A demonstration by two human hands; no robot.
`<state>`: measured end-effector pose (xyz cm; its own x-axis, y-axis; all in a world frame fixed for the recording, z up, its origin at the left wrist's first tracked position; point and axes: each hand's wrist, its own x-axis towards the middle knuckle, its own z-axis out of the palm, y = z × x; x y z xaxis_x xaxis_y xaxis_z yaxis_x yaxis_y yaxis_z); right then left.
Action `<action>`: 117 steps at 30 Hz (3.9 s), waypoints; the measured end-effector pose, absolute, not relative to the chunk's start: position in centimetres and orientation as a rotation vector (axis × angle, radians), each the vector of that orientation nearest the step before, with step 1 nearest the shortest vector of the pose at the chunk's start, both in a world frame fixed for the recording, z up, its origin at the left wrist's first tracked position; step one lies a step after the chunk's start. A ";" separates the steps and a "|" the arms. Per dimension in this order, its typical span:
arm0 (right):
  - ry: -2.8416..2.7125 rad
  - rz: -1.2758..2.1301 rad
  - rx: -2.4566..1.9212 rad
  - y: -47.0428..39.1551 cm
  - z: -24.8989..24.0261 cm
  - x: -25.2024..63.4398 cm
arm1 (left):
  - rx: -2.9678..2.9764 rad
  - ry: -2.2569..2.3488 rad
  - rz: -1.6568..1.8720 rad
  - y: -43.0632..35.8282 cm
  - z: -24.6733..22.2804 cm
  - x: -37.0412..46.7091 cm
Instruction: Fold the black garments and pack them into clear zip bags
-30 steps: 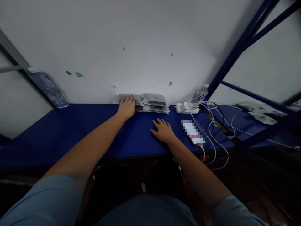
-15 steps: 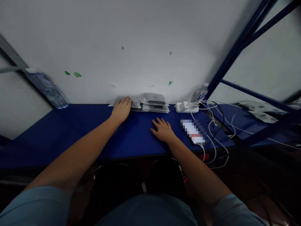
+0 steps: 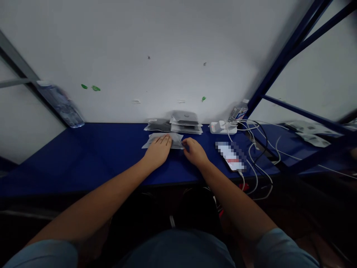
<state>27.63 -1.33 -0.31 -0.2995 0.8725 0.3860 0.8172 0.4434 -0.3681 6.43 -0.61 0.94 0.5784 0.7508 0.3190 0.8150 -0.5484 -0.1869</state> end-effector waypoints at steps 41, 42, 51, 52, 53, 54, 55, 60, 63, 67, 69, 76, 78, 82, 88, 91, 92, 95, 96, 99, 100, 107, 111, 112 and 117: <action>-2.052 0.200 -1.009 -0.7 -1.4 28.0 | -2.503 -0.741 -0.645 0.3 -0.3 5.7; -2.038 0.208 -1.016 -0.6 -1.4 28.1 | -2.503 -0.744 -0.655 0.5 -0.4 5.5; -1.868 0.309 -1.143 0.0 -1.7 29.2 | -2.439 -0.816 -0.641 0.9 0.0 3.9; -1.862 0.320 -1.148 0.0 -1.8 29.2 | -2.437 -0.815 -0.642 0.9 0.1 3.9; -1.858 0.331 -1.150 0.0 -1.8 29.2 | -2.435 -0.810 -0.642 0.9 0.1 3.9; -1.856 0.344 -1.152 0.0 -1.8 29.2 | -2.434 -0.805 -0.636 0.8 0.2 3.9; -1.852 0.356 -1.153 0.0 -1.8 29.3 | -2.434 -0.802 -0.631 0.7 0.2 3.9; -1.785 0.373 -1.188 0.0 -1.7 29.6 | -2.484 -0.827 -0.696 0.7 0.6 3.4; -1.730 0.379 -1.225 0.0 -1.5 29.8 | -2.514 -0.867 -0.787 0.9 0.8 2.7; -1.690 0.387 -1.242 0.1 -1.4 30.0 | -2.539 -0.888 -0.781 1.3 0.9 2.0; -1.687 0.385 -1.250 0.2 -1.5 30.0 | -2.542 -0.883 -0.778 1.5 1.0 1.7; -1.661 0.361 -1.267 0.6 -1.8 30.5 | -2.567 -0.839 -0.688 2.0 1.0 0.4; -1.647 0.365 -1.278 0.6 -1.8 30.6 | -2.565 -0.854 -0.665 2.1 0.9 0.3; -1.616 0.360 -1.292 0.6 -1.7 30.6 | -2.590 -0.851 -0.682 2.2 0.8 0.1; -1.565 0.353 -1.281 0.6 -1.5 30.5 | -2.587 -0.887 -0.750 2.3 0.8 -0.3; -1.546 0.339 -1.306 0.6 -1.5 30.6 | -2.575 -0.896 -0.752 2.3 0.9 -0.4; -1.543 0.334 -1.319 0.6 -1.4 30.6 | -2.574 -0.898 -0.747 2.3 0.9 -0.4; -1.523 0.343 -1.346 0.7 -1.4 30.7 | -2.574 -0.895 -0.713 2.2 1.1 -0.5; -1.505 0.356 -1.348 0.7 -1.5 30.8 | -2.573 -0.894 -0.706 2.3 1.2 -0.5; -1.459 0.401 -1.349 0.9 -1.6 30.8 | -2.571 -0.902 -0.728 2.5 1.2 -0.8; -1.459 0.408 -1.348 0.9 -1.6 30.8 | -2.567 -0.910 -0.744 2.6 1.2 -0.9; -1.469 0.415 -1.340 1.1 -1.9 30.9 | -2.561 -0.900 -0.760 3.3 0.8 -1.2; -1.467 0.401 -1.349 1.1 -1.9 30.9 | -2.544 -0.881 -0.741 3.2 0.8 -1.3; -1.462 0.402 -1.350 1.1 -1.9 30.9 | -2.546 -0.883 -0.733 3.2 0.8 -1.3; -1.449 0.495 -1.332 1.4 -2.3 30.9 | -2.559 -0.958 -0.776 3.0 0.7 -1.1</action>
